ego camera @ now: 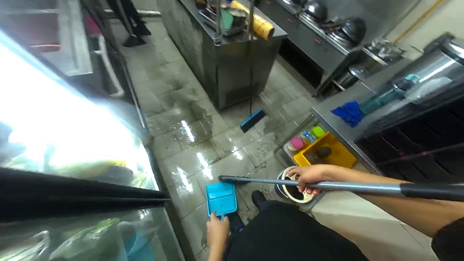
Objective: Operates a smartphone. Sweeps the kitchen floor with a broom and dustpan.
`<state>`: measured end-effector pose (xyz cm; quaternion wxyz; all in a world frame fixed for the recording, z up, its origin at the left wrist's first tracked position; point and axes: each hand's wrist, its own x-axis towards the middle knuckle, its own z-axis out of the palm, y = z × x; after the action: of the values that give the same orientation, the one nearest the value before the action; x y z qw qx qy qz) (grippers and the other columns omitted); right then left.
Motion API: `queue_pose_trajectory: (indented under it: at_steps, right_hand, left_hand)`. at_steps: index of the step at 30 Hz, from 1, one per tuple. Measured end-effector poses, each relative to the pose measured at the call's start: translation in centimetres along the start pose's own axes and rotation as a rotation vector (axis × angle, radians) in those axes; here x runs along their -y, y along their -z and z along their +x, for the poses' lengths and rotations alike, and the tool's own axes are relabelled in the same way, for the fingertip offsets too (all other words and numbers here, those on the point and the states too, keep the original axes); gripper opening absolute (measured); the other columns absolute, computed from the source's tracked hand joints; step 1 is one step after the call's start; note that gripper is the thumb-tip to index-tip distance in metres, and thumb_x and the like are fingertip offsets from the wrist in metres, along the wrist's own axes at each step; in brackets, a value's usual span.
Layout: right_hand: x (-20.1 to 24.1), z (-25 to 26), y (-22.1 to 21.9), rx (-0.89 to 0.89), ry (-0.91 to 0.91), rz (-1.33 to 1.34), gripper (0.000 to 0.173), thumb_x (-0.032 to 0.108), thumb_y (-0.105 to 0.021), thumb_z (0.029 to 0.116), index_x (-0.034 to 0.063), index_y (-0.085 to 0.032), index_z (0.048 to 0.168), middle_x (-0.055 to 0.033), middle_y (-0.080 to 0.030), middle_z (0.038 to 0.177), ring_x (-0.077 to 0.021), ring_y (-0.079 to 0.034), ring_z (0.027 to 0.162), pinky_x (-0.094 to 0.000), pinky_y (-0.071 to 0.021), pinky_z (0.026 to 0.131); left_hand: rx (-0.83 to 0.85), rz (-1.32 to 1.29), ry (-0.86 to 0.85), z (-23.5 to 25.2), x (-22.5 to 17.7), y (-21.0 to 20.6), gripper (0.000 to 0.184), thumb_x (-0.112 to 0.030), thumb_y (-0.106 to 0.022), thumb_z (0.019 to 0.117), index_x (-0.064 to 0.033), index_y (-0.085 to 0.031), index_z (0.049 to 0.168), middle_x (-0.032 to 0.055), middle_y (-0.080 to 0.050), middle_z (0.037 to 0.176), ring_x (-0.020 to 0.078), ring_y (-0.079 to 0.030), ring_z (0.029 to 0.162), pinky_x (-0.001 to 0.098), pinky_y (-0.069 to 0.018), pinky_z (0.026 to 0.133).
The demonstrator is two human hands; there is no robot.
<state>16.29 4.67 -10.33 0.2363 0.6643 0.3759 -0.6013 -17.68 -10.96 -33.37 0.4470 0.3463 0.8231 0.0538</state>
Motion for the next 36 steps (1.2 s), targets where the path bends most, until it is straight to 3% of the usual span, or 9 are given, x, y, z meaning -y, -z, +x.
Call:
queue_pose_trajectory:
  at_steps: [6,9,13,17,21,26,29,32,36]
  right_hand:
    - [-1.7,5.9,-5.0,0.036,0.0,0.036,0.057,0.008,-0.053,0.0984,0.0197,-0.037,0.152,-0.0059,-0.062,0.089,-0.0118,-0.055,0.058,-0.0285,-0.0482,0.053]
    - [-1.3,10.2,-7.2,0.013,0.022,0.011,0.056,0.015,-0.057,0.098,0.0179,-0.038,0.151,-0.0063,-0.062,0.09,-0.0131,-0.058,0.061,-0.031,-0.0515,0.056]
    - [-1.2,11.1,-6.1,-0.039,0.063,-0.306,0.06,0.022,-0.064,0.0943,0.0125,-0.044,0.15,-0.0217,-0.065,0.112,-0.0329,-0.064,0.087,-0.0542,-0.0523,0.078]
    - [-2.8,9.5,-1.3,0.017,0.081,-0.243,0.044,0.021,-0.057,0.0989,0.0101,-0.05,0.141,-0.0128,-0.063,0.092,-0.0224,-0.061,0.069,-0.0438,-0.0535,0.066]
    - [-2.3,5.3,4.4,0.035,0.064,-0.001,0.044,0.014,-0.052,0.1023,0.0134,-0.048,0.146,-0.0066,-0.061,0.085,-0.0145,-0.057,0.059,-0.0334,-0.0533,0.059]
    - [5.8,3.4,9.3,-0.111,0.12,0.063,0.041,0.008,-0.051,0.1033,0.0088,-0.047,0.144,-0.0056,-0.058,0.08,-0.0123,-0.055,0.056,-0.0288,-0.052,0.056]
    - [13.3,8.5,10.5,-0.223,0.229,0.136,0.038,0.01,-0.05,0.1038,0.0059,-0.049,0.142,-0.008,-0.061,0.082,-0.0151,-0.059,0.059,-0.0329,-0.0553,0.059]
    - [21.3,14.5,11.7,-0.243,0.254,0.335,0.037,0.011,-0.051,0.1035,0.0093,-0.047,0.14,-0.0053,-0.057,0.081,-0.0119,-0.054,0.054,-0.0285,-0.0524,0.051]
    - [26.9,23.5,13.9,-0.276,0.263,0.193,0.042,0.017,-0.048,0.107,0.0144,-0.04,0.148,-0.0048,-0.051,0.079,-0.0124,-0.049,0.052,-0.0285,-0.0474,0.048]
  left_hand:
    - [0.222,-0.388,0.175,-0.9,2.7,-0.4,0.074,-0.018,-0.073,0.0946,0.0001,-0.033,0.154,0.0318,-0.061,0.127,0.0407,-0.068,0.103,0.0563,-0.0571,0.087]
    - [0.312,-0.613,0.286,-0.5,3.5,-0.2,0.049,-0.015,-0.065,0.1002,0.0025,-0.045,0.141,0.0198,-0.064,0.094,0.0237,-0.066,0.066,0.039,-0.0587,0.059]
    - [0.388,-0.772,0.321,0.6,3.8,0.4,0.037,-0.013,-0.059,0.1042,0.0016,-0.046,0.136,0.0168,-0.064,0.089,0.0208,-0.065,0.063,0.0354,-0.0579,0.058]
    - [0.438,-0.868,0.406,1.3,3.4,0.7,0.035,-0.016,-0.055,0.1054,-0.0001,-0.047,0.135,0.0154,-0.064,0.085,0.0211,-0.065,0.063,0.0348,-0.0579,0.058]
    - [0.628,-1.214,0.628,2.0,2.8,1.4,0.033,-0.032,-0.045,0.1073,-0.0026,-0.058,0.106,0.0103,-0.065,0.078,0.0158,-0.064,0.057,0.028,-0.0548,0.047]
    - [0.754,-1.6,0.679,3.4,3.1,-0.8,0.039,-0.037,-0.038,0.1097,-0.0064,-0.056,0.094,0.0033,-0.061,0.07,0.0083,-0.06,0.05,0.0203,-0.0533,0.045]
    - [0.779,-1.695,0.662,3.9,2.8,-2.3,0.042,-0.037,-0.036,0.1105,-0.0056,-0.057,0.091,0.002,-0.058,0.065,0.0071,-0.057,0.046,0.0189,-0.0514,0.043]
    - [0.736,-1.613,0.68,4.2,1.3,-1.7,0.039,-0.035,-0.037,0.1099,-0.0075,-0.056,0.09,-0.0002,-0.053,0.06,0.0056,-0.052,0.042,0.0178,-0.0479,0.04]
    - [0.713,-1.518,0.686,5.0,0.4,-0.7,0.036,-0.034,-0.039,0.1095,-0.0072,-0.058,0.094,-0.0011,-0.051,0.058,0.0054,-0.05,0.041,0.0187,-0.0464,0.038]
